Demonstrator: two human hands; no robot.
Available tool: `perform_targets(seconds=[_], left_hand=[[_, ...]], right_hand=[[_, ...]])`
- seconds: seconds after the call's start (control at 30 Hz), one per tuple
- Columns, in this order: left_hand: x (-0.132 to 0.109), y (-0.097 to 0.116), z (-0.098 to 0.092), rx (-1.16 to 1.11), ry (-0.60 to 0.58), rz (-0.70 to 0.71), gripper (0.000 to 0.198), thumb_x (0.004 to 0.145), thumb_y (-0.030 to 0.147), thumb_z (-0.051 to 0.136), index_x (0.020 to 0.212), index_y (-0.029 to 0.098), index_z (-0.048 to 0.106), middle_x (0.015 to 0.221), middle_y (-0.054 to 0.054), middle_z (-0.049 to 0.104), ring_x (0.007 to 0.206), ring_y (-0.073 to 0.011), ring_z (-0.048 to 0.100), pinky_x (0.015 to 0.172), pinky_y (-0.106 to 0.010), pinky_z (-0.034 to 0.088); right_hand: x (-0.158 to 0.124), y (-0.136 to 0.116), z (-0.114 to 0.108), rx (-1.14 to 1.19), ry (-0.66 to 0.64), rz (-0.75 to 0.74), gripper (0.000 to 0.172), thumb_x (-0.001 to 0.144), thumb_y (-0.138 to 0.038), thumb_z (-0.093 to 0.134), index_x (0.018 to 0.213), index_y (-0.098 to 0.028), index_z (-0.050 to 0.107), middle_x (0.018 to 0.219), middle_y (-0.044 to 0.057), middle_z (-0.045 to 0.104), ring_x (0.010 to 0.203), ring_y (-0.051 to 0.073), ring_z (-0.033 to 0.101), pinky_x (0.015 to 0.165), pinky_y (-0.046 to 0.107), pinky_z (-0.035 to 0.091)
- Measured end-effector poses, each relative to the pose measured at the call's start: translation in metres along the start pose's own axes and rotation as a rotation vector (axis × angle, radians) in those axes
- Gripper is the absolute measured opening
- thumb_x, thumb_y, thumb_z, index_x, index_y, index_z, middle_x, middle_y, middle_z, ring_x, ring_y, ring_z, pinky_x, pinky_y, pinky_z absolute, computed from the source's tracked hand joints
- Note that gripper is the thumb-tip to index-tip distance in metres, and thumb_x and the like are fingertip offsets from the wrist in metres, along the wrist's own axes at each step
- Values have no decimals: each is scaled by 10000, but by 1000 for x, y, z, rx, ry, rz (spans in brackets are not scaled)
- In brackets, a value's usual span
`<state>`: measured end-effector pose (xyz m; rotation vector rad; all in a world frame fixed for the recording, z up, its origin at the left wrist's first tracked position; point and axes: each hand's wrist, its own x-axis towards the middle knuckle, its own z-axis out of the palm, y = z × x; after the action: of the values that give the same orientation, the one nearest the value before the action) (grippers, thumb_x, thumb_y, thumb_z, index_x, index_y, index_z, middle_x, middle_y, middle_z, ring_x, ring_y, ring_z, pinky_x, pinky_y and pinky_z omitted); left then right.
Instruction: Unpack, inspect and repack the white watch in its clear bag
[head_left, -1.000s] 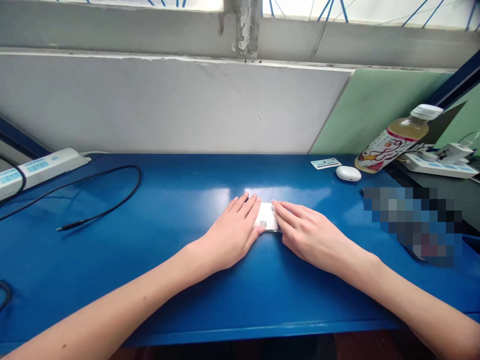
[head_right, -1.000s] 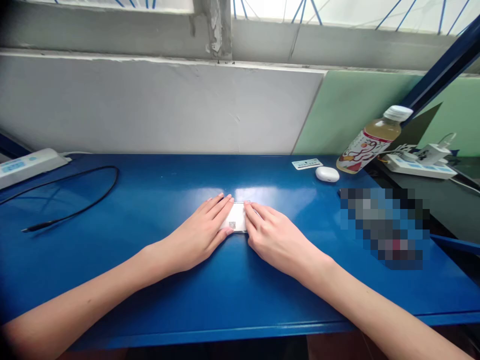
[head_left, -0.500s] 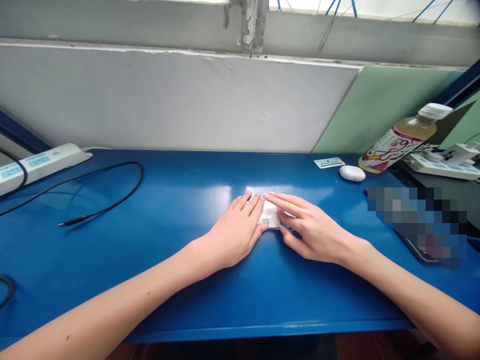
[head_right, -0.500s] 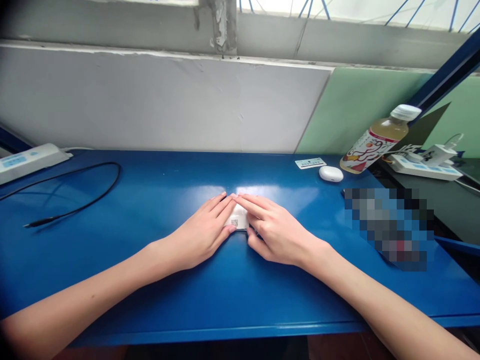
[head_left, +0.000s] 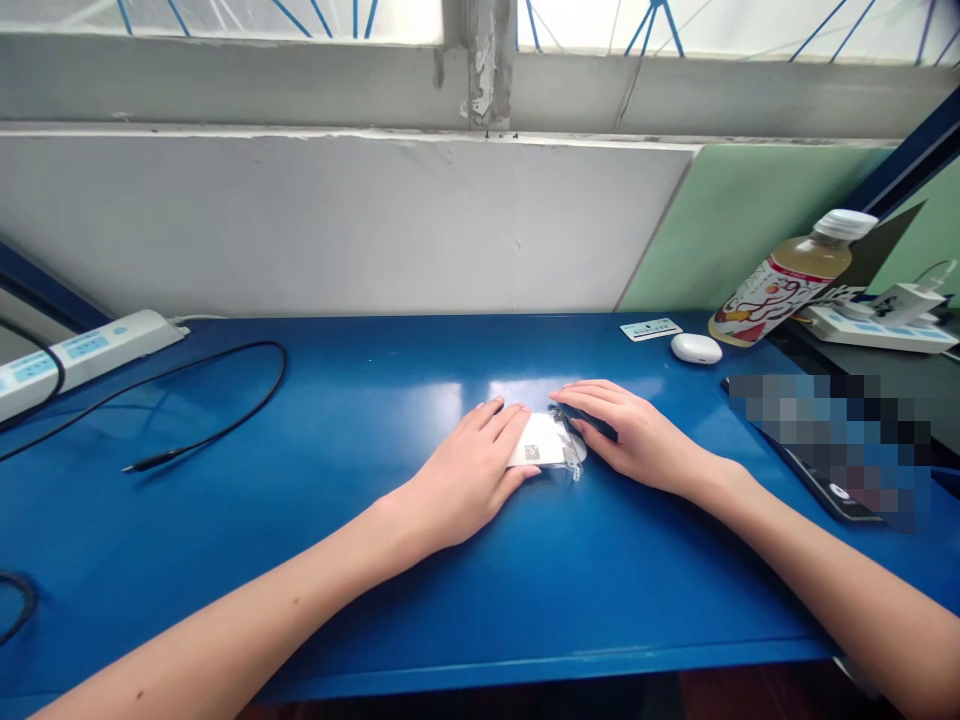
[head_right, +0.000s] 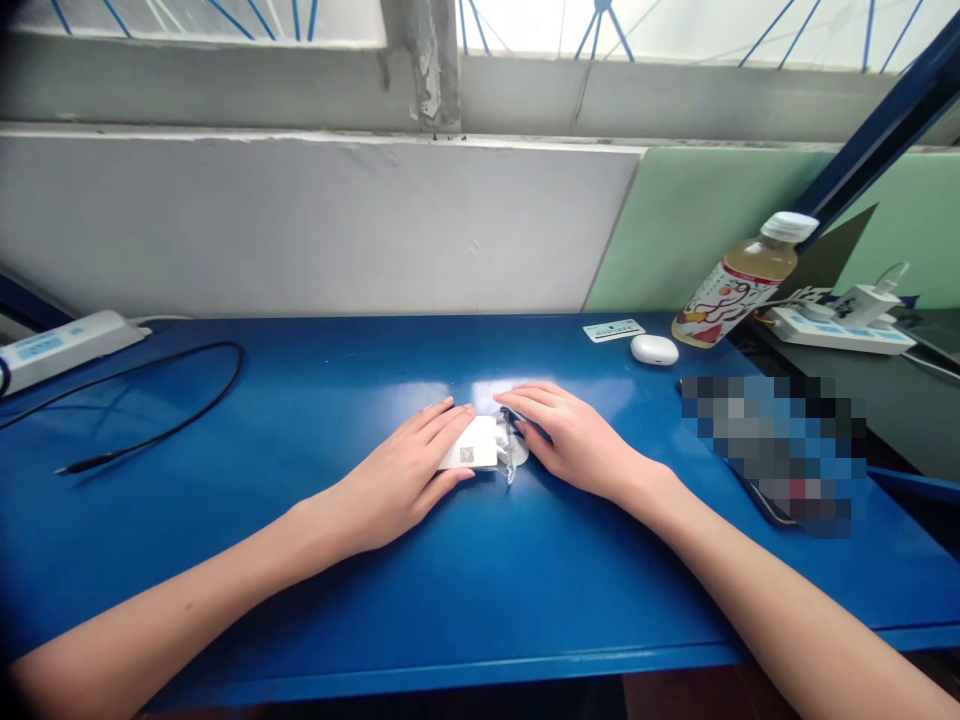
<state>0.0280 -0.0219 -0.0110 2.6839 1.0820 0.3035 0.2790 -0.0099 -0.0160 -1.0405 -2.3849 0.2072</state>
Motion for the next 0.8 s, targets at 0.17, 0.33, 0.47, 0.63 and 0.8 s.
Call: perform_targets(seconds=[0.17, 0.33, 0.47, 0.63, 0.8], left_hand=[[-1, 2, 0, -109, 51, 37, 525, 1047, 412, 380, 1472, 103, 382, 1523, -164, 452, 1450, -305, 357, 1173, -495, 339], [-3, 3, -8, -298, 83, 102, 501, 1056, 405, 349, 1490, 156, 337, 1527, -158, 441, 1429, -273, 392, 1152, -469, 379], [-3, 5, -13, -458, 159, 169, 429, 1060, 366, 325, 1414, 151, 438, 1469, -152, 496, 1367, -264, 457, 1134, -443, 391], [-1, 7, -15, -637, 247, 66, 338, 1058, 336, 341, 1247, 175, 571, 1209, -95, 668, 1055, -216, 643, 915, -359, 531], [2, 9, -13, -627, 284, -75, 193, 993, 302, 521, 999, 183, 673, 869, -12, 720, 767, -166, 670, 699, -284, 543]], right_hand=[[1, -2, -9, 206, 63, -9, 289, 927, -131, 559, 1163, -226, 695, 1143, 80, 737, 1071, 229, 677, 929, 389, 556], [3, -8, -20, 422, 98, 23, 252, 885, -182, 661, 1110, -262, 740, 1075, 53, 733, 975, 213, 692, 875, 357, 557], [3, -10, -25, 619, 196, 128, 137, 851, -258, 728, 978, -273, 778, 932, 35, 729, 853, 199, 680, 760, 335, 567], [5, -11, -29, 724, 276, 367, 154, 841, -397, 727, 813, -251, 767, 779, 27, 698, 688, 182, 630, 633, 328, 553], [9, -15, -25, 782, 175, 535, 280, 803, -481, 740, 850, -208, 783, 752, 42, 716, 625, 169, 603, 585, 314, 546]])
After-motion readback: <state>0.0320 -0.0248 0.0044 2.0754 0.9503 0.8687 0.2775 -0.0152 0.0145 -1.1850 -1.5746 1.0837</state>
